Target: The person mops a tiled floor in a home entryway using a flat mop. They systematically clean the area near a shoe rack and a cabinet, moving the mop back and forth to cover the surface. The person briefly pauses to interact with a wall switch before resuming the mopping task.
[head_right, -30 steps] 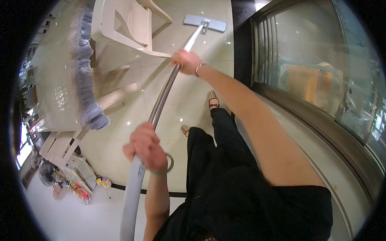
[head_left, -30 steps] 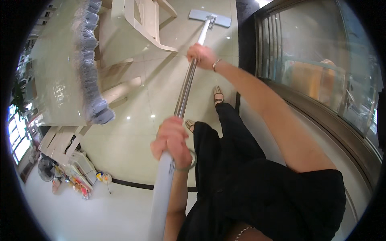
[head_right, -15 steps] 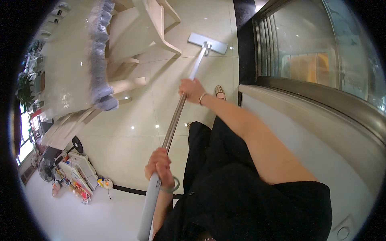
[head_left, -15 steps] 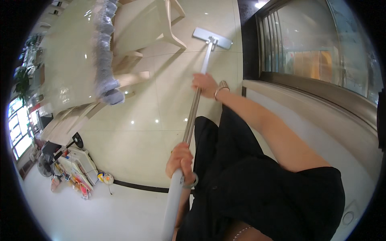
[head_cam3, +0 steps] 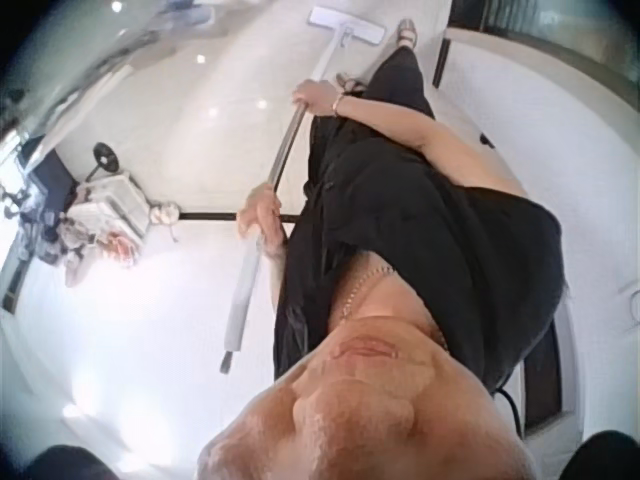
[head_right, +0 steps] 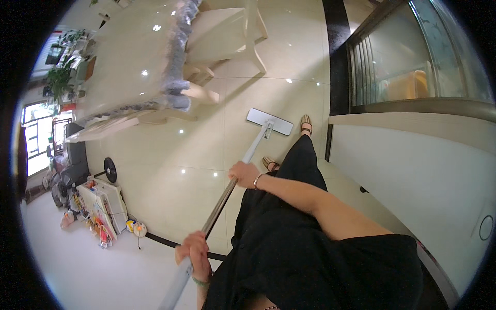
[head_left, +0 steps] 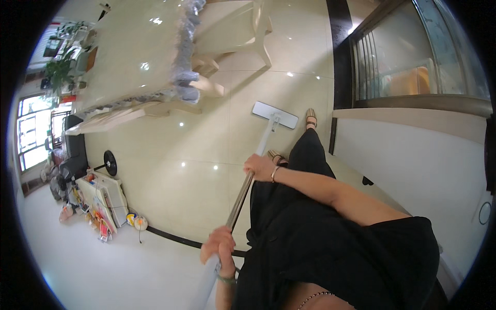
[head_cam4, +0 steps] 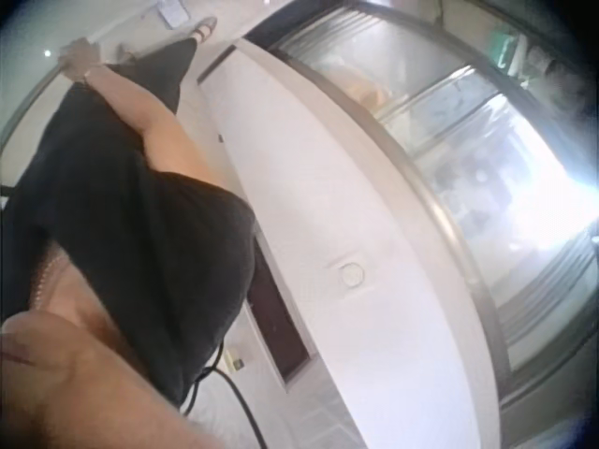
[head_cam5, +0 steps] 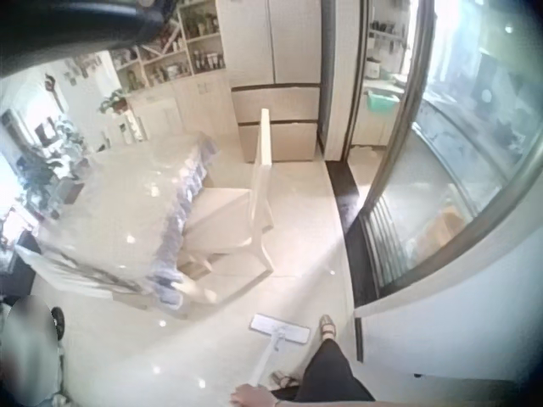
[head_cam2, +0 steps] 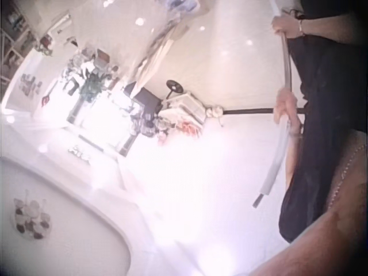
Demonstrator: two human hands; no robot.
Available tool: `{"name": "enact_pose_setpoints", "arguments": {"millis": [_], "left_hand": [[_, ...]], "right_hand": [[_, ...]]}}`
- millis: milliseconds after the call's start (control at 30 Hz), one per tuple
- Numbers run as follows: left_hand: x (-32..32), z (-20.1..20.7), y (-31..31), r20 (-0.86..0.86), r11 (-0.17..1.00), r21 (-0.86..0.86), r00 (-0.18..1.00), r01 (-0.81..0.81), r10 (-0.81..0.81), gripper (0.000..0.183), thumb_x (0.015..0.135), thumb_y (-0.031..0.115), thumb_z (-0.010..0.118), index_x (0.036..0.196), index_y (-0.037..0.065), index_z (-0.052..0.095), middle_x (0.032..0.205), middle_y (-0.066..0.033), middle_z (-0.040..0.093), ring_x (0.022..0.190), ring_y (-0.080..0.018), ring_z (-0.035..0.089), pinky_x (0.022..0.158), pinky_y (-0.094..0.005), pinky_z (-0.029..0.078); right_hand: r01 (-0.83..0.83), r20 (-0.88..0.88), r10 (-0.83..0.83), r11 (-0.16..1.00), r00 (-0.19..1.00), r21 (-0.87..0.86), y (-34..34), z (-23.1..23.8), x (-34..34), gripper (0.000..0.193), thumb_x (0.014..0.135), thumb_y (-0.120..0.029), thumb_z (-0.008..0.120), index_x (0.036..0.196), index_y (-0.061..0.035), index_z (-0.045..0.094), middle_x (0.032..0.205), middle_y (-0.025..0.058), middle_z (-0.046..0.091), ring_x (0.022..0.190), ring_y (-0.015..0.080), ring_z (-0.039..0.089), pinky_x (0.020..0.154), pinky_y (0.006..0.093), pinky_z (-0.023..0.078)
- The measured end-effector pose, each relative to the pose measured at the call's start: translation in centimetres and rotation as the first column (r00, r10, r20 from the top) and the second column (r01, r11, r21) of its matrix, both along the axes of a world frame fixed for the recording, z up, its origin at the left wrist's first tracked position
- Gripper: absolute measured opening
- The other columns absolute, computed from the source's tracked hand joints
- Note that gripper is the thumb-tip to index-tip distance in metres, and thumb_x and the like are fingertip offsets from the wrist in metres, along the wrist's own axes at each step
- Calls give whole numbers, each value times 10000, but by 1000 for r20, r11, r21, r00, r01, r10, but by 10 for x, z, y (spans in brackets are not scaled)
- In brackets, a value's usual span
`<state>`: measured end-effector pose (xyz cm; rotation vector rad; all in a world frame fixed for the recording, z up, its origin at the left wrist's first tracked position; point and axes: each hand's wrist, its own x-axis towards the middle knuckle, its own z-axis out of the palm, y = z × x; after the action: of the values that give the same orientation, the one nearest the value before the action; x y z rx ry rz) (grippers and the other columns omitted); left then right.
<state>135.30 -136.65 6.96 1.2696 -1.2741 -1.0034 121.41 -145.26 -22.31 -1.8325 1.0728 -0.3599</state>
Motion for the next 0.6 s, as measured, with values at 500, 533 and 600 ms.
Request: {"name": "enact_pose_setpoints", "arguments": {"millis": [500, 533, 600], "left_hand": [[-14, -11, -115, 10, 801, -162, 813, 576, -583, 151, 742, -41, 617, 706, 52, 504, 602, -53, 515, 545, -198, 496, 675, -418, 479], [-12, -8, -121, 7, 819, -152, 830, 553, -558, 158, 737, -51, 616, 705, 54, 502, 604, -52, 515, 549, -202, 499, 677, -423, 481], [-7, 0, -131, -2, 845, -75, 848, 529, -531, 201, 706, -93, 621, 704, 66, 497, 610, -52, 516, 564, -213, 510, 684, -444, 491]], "right_hand": [[507, 214, -473, 848, 855, -152, -60, -33, -22, 219, 858, -148, 628, 688, -64, 518, 705, 96, 542, 766, 340, 523, 711, 405, 442], [529, 228, -491, 835, 841, -152, -67, -26, -16, 217, 856, -135, 626, 687, -63, 510, 709, 98, 540, 763, 341, 521, 703, 407, 441], [559, 259, -516, 820, 816, -126, -79, -22, -10, 212, 849, -113, 625, 688, -60, 498, 709, 105, 529, 762, 345, 518, 688, 411, 439]]}}
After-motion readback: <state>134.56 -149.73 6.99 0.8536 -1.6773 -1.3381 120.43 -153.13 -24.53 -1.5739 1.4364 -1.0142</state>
